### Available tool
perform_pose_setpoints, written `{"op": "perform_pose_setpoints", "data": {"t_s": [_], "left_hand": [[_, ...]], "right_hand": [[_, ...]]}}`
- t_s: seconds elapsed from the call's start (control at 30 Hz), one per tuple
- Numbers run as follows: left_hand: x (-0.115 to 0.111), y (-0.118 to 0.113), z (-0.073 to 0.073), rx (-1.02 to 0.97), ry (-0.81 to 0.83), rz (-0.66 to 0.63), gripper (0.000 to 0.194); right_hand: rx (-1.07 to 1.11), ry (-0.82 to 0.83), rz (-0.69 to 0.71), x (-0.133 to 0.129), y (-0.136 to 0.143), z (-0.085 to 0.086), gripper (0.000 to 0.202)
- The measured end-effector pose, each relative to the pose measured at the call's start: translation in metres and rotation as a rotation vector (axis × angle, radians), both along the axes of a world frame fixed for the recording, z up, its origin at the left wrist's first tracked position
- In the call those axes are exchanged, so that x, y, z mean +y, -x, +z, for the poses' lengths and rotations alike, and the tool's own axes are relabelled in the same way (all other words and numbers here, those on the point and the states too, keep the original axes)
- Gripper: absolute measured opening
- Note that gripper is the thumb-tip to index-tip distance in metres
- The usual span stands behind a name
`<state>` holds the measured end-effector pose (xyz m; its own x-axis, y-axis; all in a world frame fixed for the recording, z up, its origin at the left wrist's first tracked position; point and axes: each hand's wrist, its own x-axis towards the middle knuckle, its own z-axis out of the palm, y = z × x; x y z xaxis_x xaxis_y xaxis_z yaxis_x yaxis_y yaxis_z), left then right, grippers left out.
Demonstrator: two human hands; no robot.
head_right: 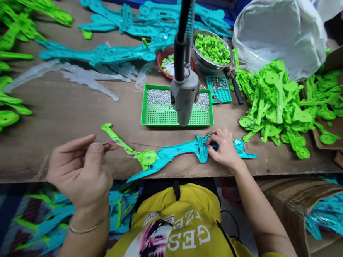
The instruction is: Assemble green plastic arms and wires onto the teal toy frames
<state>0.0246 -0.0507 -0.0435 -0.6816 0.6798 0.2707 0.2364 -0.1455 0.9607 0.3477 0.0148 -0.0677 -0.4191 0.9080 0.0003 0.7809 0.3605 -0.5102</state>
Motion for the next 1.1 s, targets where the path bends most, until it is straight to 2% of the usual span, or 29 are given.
{"op": "perform_pose_setpoints", "data": {"t_s": [0.17, 0.23, 0.3, 0.37, 0.47, 0.57, 0.63, 0.7, 0.73, 0.8, 0.87, 0.97, 1.03, 1.1], "left_hand": [[0.013, -0.019, 0.029, 0.057, 0.056, -0.32, 0.012], [0.022, -0.02, 0.037, 0.042, 0.038, -0.339, 0.013], [0.032, -0.015, 0.04, 0.017, 0.009, -0.254, 0.013], [0.04, -0.006, 0.036, -0.014, 0.011, -0.18, 0.013], [0.036, 0.011, 0.019, -0.019, 0.086, -0.158, 0.016], [0.011, 0.027, -0.001, 0.031, 0.17, -0.161, 0.017], [-0.01, 0.035, -0.009, 0.103, 0.232, -0.176, 0.016], [-0.028, 0.037, -0.012, 0.203, 0.291, -0.216, 0.015], [-0.034, 0.036, -0.012, 0.247, 0.308, -0.24, 0.015], [-0.04, 0.031, -0.011, 0.294, 0.315, -0.286, 0.015], [-0.042, 0.023, -0.009, 0.267, 0.307, -0.33, 0.017], [-0.041, 0.015, -0.008, 0.147, 0.302, -0.395, 0.022], [-0.042, 0.015, -0.01, 0.059, 0.305, -0.419, 0.025], [-0.044, 0.018, -0.014, -0.007, 0.326, -0.441, 0.025]], "right_hand": [[-0.009, -0.028, 0.012, 0.0, 0.0, -0.002, 0.008], [-0.01, -0.038, 0.011, 0.0, 0.001, -0.002, 0.009], [-0.02, -0.034, 0.003, 0.0, 0.003, -0.001, 0.01], [-0.033, -0.02, -0.004, 0.0, 0.004, -0.001, 0.011], [-0.047, -0.01, -0.008, 0.0, 0.002, 0.0, 0.012], [-0.088, -0.043, 0.017, -0.001, 0.0, 0.008, 0.009], [-0.11, -0.149, 0.031, -0.005, 0.007, 0.02, 0.004], [-0.027, -0.286, 0.055, -0.01, 0.025, 0.038, 0.005], [0.08, -0.32, 0.093, -0.013, 0.039, 0.047, 0.008], [0.325, -0.267, 0.226, -0.018, 0.074, 0.062, 0.017], [0.429, -0.162, 0.341, -0.021, 0.112, 0.068, 0.026], [0.389, 0.079, 0.474, -0.019, 0.157, 0.061, 0.042], [0.38, 0.234, 0.463, -0.015, 0.173, 0.051, 0.033], [0.364, 0.317, 0.429, -0.011, 0.179, 0.044, 0.021]]}}
